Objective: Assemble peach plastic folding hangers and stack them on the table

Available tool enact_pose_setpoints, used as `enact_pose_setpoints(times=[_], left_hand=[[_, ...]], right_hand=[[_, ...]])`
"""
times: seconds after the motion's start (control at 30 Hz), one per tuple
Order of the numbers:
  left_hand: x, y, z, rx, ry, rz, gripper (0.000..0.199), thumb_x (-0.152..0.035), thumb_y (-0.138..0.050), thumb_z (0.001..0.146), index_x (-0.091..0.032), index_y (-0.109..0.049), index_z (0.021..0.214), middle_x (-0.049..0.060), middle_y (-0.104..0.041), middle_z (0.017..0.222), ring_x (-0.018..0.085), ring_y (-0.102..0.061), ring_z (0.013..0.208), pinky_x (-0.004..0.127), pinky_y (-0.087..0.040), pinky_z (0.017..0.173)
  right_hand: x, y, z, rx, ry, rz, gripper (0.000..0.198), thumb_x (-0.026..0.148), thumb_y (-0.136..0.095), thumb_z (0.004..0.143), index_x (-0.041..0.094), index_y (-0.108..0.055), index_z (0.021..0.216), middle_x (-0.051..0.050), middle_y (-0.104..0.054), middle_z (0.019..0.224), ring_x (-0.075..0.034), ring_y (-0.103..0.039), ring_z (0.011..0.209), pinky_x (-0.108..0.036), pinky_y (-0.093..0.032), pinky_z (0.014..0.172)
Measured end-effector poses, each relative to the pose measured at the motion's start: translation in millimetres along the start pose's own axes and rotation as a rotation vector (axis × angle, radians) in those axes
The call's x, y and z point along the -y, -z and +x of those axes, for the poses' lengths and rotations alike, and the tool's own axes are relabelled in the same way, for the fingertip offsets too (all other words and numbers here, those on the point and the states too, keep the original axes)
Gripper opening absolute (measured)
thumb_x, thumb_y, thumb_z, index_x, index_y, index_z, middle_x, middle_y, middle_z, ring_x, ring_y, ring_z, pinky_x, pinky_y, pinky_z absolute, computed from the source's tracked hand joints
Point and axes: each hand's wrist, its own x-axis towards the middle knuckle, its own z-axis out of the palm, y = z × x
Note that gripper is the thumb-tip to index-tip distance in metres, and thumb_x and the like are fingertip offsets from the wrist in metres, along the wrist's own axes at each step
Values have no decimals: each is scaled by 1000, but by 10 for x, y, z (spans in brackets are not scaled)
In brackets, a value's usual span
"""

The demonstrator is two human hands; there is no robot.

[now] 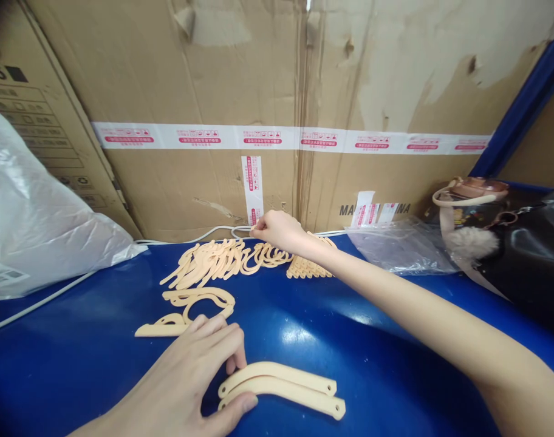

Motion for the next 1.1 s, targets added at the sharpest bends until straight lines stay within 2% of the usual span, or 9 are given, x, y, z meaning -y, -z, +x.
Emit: enact_pose_setpoints(times=[0.1, 0.17, 0.3, 0.43, 0.6, 0.73, 0.83, 0.97, 1.1], left_hand=[[-43, 80, 59, 131, 90, 22, 20, -26, -65, 68, -20, -46, 71, -3, -55, 69, 19, -49, 71, 34, -33, 70], [-56, 110, 84, 155, 129, 34, 24, -29, -68, 66, -20, -47, 72, -2, -56, 71, 20, -49, 71, 34, -33, 69], [-20, 60, 67, 87, 40, 70, 30, -38, -70, 69, -20, -47, 74, -1, -55, 71, 21, -48, 70, 33, -31, 66], [13, 6, 33, 30, -46, 99, 22, -32, -63, 75, -20, -45, 72, -1, -53, 67, 20, -46, 68, 33, -30, 65], [-28, 71, 44, 99, 18, 81, 22, -31, -62, 75, -20, -44, 70, -1, -54, 69, 20, -47, 69, 33, -31, 66], [-80, 111, 59, 170, 86, 22, 22, -32, -64, 76, -20, -46, 72, -1, -56, 70, 20, -49, 71, 32, -32, 66], [-134, 154, 81, 198, 146, 13, 28, -41, -68, 74, -20, -49, 74, -1, -57, 72, 21, -51, 71, 32, -34, 66], [-79, 382, 198, 113, 259, 10, 30, -51, -55, 83, -22, -53, 87, 1, -61, 84, 21, -55, 78, 32, -38, 68], [336, 741, 427, -47, 437, 224, 33, -52, -40, 88, -23, -55, 90, 3, -64, 92, 24, -58, 89, 33, -40, 74]], right_hand=[[16, 144, -325, -82, 46, 31, 25, 37, -56, 90, 17, -66, 79, -1, -66, 72, -12, -56, 64, -25, -36, 59], [16, 169, -643, -65, 100, 100, 22, 35, -58, 88, 18, -65, 76, 1, -64, 68, -11, -54, 60, -23, -34, 56], [0, 47, -1299, 67, 130, 168, 21, 34, -56, 90, 19, -61, 76, 3, -58, 63, -10, -50, 54, -21, -32, 52], [-21, -120, -1669, 136, 99, 142, 17, 25, -52, 92, 20, -55, 75, 4, -55, 63, -9, -48, 51, -20, -31, 50], [-62, -220, -1723, 106, 90, 160, 22, 35, -52, 93, 21, -51, 76, 6, -52, 60, -8, -47, 49, -20, -30, 49], [-78, -260, -1694, 36, 116, 129, 25, 35, -52, 93, 20, -50, 74, 7, -49, 56, -8, -44, 46, -20, -27, 47], [-83, -247, -1701, -17, 164, 133, 24, 38, -51, 94, 20, -52, 77, 6, -52, 59, -8, -46, 47, -20, -29, 48], [-96, -170, -1726, -48, 160, 161, 25, 39, -46, 96, 21, -54, 80, 6, -54, 62, -8, -49, 51, -20, -32, 52], [-120, -131, -1725, -60, 174, 154, 27, 34, -41, 98, 21, -52, 76, 5, -55, 63, -9, -49, 52, -20, -31, 52]])
